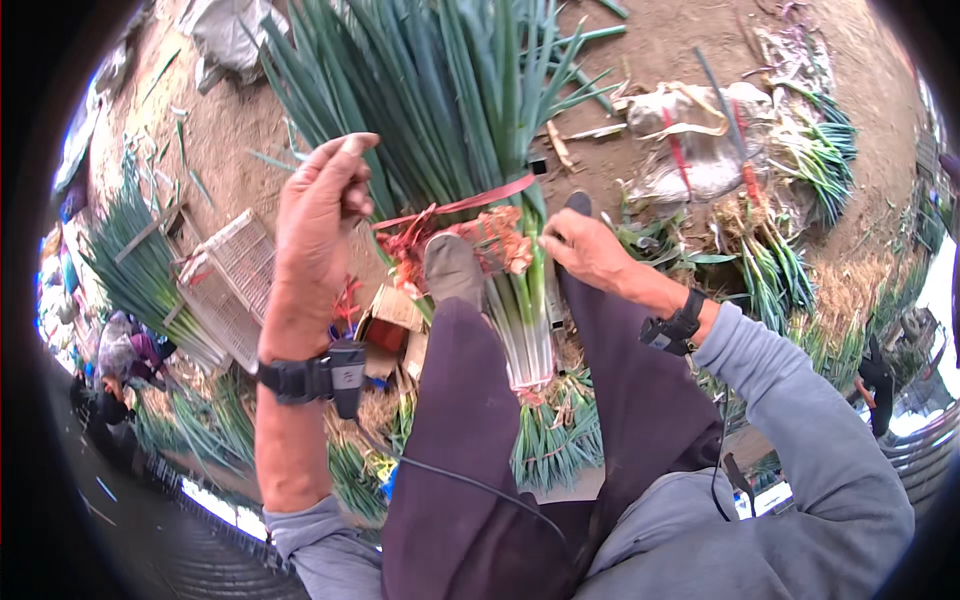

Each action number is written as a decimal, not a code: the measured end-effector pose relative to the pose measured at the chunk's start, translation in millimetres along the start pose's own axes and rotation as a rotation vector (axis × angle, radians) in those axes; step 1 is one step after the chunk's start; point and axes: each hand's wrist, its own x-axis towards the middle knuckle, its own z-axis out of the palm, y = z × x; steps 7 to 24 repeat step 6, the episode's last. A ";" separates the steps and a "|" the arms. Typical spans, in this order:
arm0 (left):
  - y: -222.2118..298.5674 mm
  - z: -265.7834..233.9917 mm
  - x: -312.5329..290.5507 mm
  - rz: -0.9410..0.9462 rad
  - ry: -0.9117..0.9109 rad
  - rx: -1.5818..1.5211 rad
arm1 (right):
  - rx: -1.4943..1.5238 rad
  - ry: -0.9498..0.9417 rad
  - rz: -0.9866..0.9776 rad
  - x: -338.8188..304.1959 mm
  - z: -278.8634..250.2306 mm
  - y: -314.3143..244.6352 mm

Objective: The person aligns a bundle of leeks by hand, trims the roots with a knife, and secures the bundle by wrapping and tying it with a plastic strap.

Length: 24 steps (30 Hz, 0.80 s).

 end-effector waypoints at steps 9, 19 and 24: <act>134.2 2.5 -34.4 0.156 -0.054 0.061 | -0.108 -0.083 0.157 -58.6 -65.5 12.6; 134.2 2.5 -34.4 0.156 -0.054 0.061 | -0.108 -0.083 0.157 -58.6 -65.5 12.6; 134.2 2.5 -34.4 0.156 -0.054 0.061 | -0.108 -0.083 0.157 -58.6 -65.5 12.6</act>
